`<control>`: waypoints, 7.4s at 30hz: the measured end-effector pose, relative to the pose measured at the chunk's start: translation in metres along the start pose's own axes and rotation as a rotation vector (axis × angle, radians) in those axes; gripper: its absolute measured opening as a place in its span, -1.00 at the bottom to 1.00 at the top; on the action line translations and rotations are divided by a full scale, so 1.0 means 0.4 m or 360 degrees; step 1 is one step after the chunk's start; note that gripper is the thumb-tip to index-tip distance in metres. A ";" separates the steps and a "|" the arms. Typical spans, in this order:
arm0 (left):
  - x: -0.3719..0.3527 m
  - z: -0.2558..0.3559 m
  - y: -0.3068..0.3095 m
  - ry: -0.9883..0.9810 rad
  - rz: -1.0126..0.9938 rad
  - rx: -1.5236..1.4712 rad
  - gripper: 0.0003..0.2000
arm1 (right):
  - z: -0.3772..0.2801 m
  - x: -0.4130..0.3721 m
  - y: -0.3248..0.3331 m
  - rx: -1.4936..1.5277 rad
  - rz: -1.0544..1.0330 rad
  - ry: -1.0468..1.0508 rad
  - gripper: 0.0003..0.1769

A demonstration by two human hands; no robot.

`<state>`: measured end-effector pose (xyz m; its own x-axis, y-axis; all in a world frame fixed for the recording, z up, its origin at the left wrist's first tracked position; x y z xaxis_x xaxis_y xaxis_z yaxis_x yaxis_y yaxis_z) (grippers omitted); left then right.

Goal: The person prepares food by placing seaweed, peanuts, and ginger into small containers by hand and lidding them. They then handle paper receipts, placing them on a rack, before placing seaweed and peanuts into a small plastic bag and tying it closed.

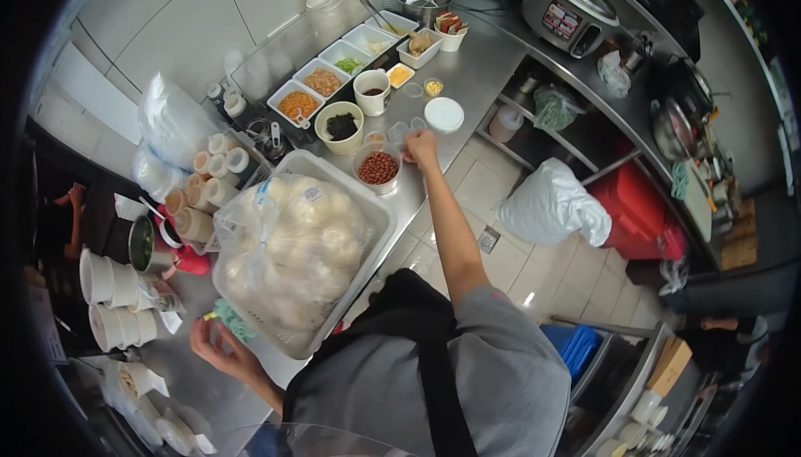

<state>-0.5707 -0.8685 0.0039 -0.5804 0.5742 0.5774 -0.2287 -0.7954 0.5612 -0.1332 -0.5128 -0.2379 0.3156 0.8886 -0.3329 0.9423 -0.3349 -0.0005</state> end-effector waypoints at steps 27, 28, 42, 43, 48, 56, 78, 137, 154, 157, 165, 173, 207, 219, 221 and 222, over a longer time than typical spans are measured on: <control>-0.172 0.580 -0.823 0.0097 -0.0714 0.0460 0.15 | -0.383 -0.120 -0.173 -0.0473 -0.2332 0.1185 -0.63; -0.175 0.582 -0.815 0.0170 -0.0650 0.0344 0.18 | -0.390 -0.139 -0.182 -0.0549 -0.2304 0.1516 -0.64; -0.248 0.593 -0.811 0.0329 -0.0358 -0.0083 0.19 | -0.206 -0.068 -0.200 -0.0965 -0.2772 0.0240 -0.64; -0.256 0.581 -0.816 0.0348 -0.0365 -0.0102 0.20 | -0.194 -0.054 -0.199 -0.0862 -0.2723 0.0098 -0.64; -0.292 0.539 -0.843 0.0284 -0.0497 -0.0031 0.23 | -0.180 -0.019 -0.176 -0.0599 -0.2420 -0.0327 -0.66; -0.274 0.556 -0.808 0.0735 -0.0572 -0.0778 -0.41 | -0.211 -0.067 -0.159 -0.0348 -0.2386 -0.0528 -0.66; -0.277 0.541 -0.835 0.1428 -0.0562 -0.1845 -0.64 | -0.429 -0.277 -0.051 -0.0508 -0.2131 0.2730 -0.66; -0.184 0.551 -0.744 0.0421 -0.0662 -0.0283 -0.79 | -0.325 -0.025 -0.545 -0.1520 -0.1809 0.2063 -0.91; 0.080 0.609 -0.745 -0.0247 -0.0223 0.0137 -0.73 | -0.466 -0.010 -0.405 -0.0769 -0.2172 0.1267 -0.81; 0.086 0.639 -0.806 -0.0288 -0.0264 -0.0027 -0.78 | -0.510 0.032 -0.334 -0.0578 -0.2196 0.0946 -0.81; -0.076 0.697 -1.184 0.0740 -0.0880 -0.1244 -0.91 | -0.518 0.275 -0.089 -0.0515 -0.1968 0.0831 -0.84; -0.205 0.747 -1.431 0.0846 -0.1142 -0.0971 -0.87 | -0.320 0.526 0.046 -0.0749 -0.1665 0.0496 -0.85; -0.278 0.714 -1.092 0.1743 -0.0365 -0.1580 -0.61 | -0.365 0.167 -0.082 -0.0195 -0.2528 -0.0045 -0.83; -0.311 0.534 -0.808 0.1687 0.0047 -0.1347 -0.74 | -0.434 -0.140 -0.319 -0.0736 -0.2918 0.1189 -0.87; -0.301 0.509 -0.795 0.1689 0.0045 -0.1322 -0.74 | -0.478 -0.107 -0.407 -0.1074 -0.2188 0.2019 -0.92; -0.293 0.499 -0.794 0.1678 0.0036 -0.1338 -0.74 | -0.456 -0.102 -0.442 -0.1328 -0.2080 0.2208 -0.92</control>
<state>-0.2739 -0.6444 -0.1239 -0.8231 0.4403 -0.3587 -0.3965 -0.8977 -0.1923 -0.2922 -0.4328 -0.0522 -0.9469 0.1609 0.2784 0.3198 0.3806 0.8677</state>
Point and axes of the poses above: each hand's wrist, its own x-axis towards the middle knuckle, its own y-axis out of the back of the hand, z = x × y, the point moved 8 cm from there along x, towards the middle knuckle, and after that the axes turned 6 degrees about x, right-handed, at the moved point
